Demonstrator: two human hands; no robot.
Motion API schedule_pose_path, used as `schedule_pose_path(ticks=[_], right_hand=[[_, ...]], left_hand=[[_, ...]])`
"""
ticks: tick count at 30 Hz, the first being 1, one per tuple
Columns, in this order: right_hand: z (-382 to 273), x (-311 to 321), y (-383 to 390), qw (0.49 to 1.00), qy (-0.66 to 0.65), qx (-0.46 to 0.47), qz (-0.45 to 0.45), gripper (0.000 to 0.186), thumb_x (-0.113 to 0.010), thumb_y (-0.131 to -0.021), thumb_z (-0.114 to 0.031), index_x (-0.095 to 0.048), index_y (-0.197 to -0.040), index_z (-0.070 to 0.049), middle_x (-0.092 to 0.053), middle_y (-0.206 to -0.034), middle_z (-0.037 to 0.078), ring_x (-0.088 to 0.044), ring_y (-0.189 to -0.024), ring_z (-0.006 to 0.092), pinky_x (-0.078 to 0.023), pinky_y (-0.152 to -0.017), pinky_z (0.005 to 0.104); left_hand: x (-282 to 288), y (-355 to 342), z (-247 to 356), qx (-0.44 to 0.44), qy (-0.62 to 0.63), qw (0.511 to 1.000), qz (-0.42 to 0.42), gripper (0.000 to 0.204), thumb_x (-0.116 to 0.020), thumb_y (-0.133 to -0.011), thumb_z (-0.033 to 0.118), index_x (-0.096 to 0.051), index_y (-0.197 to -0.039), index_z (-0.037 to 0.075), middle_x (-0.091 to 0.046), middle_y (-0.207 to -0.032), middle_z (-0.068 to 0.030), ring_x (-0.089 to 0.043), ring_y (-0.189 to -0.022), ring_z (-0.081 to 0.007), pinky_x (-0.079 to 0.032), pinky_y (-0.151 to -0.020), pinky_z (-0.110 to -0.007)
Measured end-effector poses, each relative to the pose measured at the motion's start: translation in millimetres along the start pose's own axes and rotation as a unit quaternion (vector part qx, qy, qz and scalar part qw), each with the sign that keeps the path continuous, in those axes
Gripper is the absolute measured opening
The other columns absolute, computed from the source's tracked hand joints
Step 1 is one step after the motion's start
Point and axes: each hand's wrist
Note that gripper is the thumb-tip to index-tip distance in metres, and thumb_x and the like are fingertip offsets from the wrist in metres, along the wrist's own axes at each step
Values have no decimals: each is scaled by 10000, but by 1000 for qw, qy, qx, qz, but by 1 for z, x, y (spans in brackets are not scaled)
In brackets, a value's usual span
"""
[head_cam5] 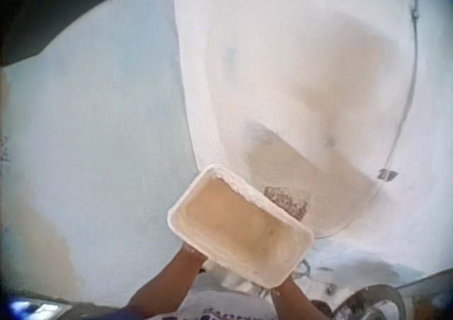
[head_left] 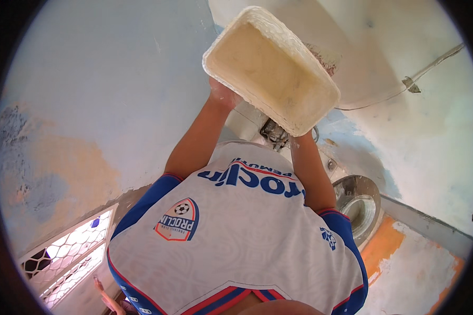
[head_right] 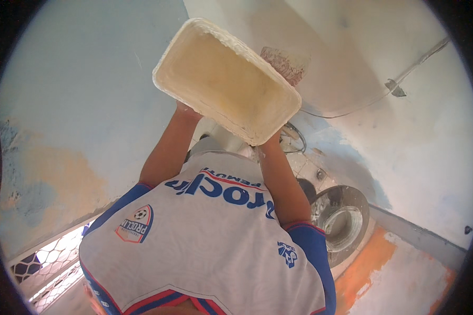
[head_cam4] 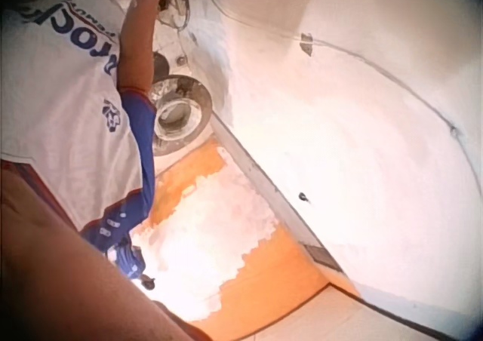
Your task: The person applies plaster to a wall and ceiling corner using a putty knife and taking fresh plaster from a container.
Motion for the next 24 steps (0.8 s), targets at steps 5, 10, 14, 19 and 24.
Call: schedule_pose_path(ticks=[5,10,14,19,24], right_hand=[[7,1,2,999,-32,-6,8,498,-576,-1079,-215,-405,-1508,-28,-553,-1422,114,-595,-1231,179,-531,-1019,350],[10,-13,24,999,-18,21,-20,541,-587,-1080,-217,-369,-1537,-27,-524,-1459,123,-571,-1261,174,-515,-1038,349],[-7,-54,22,986,167,7,7,431,-562,-1100,-218,-486,-1470,-9,-639,-1298,110,-624,-1124,129,-519,-929,285],[-14,-48,-1,981,123,5,152,341,-616,-1072,-336,-664,-1237,-42,-702,-1054,17,-626,-885,85,-522,-796,294],[-40,14,-24,930,218,220,197,314,-712,-997,-83,-625,-1279,23,-649,-1306,122,-683,-1077,187,-588,-881,356]], left_hand=[[9,4,7,57,76,995,-10,700,-537,-1014,545,-460,-1519,67,-582,-1464,-125,-596,-1317,-291,-539,-1065,-465],[46,16,30,108,57,988,-94,747,-623,-978,531,-435,-1541,79,-587,-1457,-115,-541,-1372,-284,-452,-1157,-482],[24,11,30,3,71,997,11,720,-571,-993,578,-465,-1530,111,-590,-1458,-114,-533,-1378,-298,-451,-1155,-489],[23,-3,54,-1,41,988,149,765,-461,-1005,671,-454,-1543,128,-551,-1503,-127,-557,-1355,-307,-473,-1137,-484],[101,5,78,101,63,991,58,795,-420,-1004,702,-439,-1555,129,-533,-1522,-131,-559,-1353,-305,-482,-1128,-479]])
Point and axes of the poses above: each hand's wrist, its own y-axis away from the middle knuckle, its own x-axis out of the back of the hand, z = x × y
